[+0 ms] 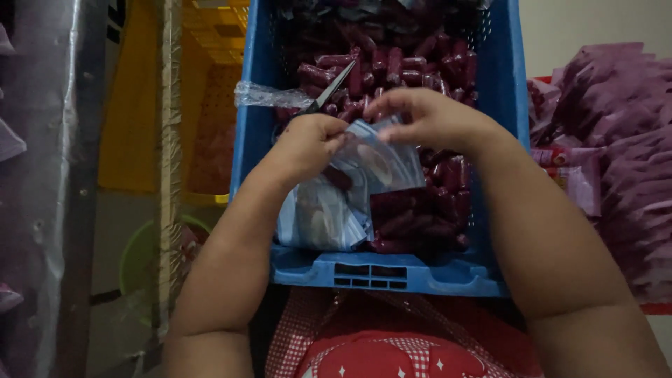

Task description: Packing small sausages from a bulk crate into individual plastic bags at a production facility.

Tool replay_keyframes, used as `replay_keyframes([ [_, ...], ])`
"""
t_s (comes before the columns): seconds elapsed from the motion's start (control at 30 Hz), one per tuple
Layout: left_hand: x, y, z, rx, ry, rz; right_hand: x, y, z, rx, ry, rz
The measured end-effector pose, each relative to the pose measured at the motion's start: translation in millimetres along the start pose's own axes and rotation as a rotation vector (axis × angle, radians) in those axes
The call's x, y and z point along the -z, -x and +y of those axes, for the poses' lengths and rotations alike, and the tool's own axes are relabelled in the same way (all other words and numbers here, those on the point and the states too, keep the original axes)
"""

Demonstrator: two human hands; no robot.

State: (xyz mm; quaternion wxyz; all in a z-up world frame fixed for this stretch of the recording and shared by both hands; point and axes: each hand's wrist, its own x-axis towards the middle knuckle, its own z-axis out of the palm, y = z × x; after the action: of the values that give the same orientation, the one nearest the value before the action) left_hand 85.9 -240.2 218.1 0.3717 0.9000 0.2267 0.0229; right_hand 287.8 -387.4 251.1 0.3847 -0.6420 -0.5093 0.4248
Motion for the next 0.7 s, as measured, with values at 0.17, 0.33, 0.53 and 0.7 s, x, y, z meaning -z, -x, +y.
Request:
replay_keyframes([
  [0.17,7,-3,-6,0.069,0.110,0.220,2,3,1,-0.127,0.159,-0.096],
  [0.33,7,-8,-24,0.071,0.062,0.278,2,2,15,-0.233,0.328,-0.142],
  [0.53,9,-16,-29,0.020,0.100,0.519,11,-27,62,0.284,0.683,0.473],
  [0.7,24,-17,-5,0.083,0.241,0.661,-18,-5,5,0.592,0.335,0.611],
])
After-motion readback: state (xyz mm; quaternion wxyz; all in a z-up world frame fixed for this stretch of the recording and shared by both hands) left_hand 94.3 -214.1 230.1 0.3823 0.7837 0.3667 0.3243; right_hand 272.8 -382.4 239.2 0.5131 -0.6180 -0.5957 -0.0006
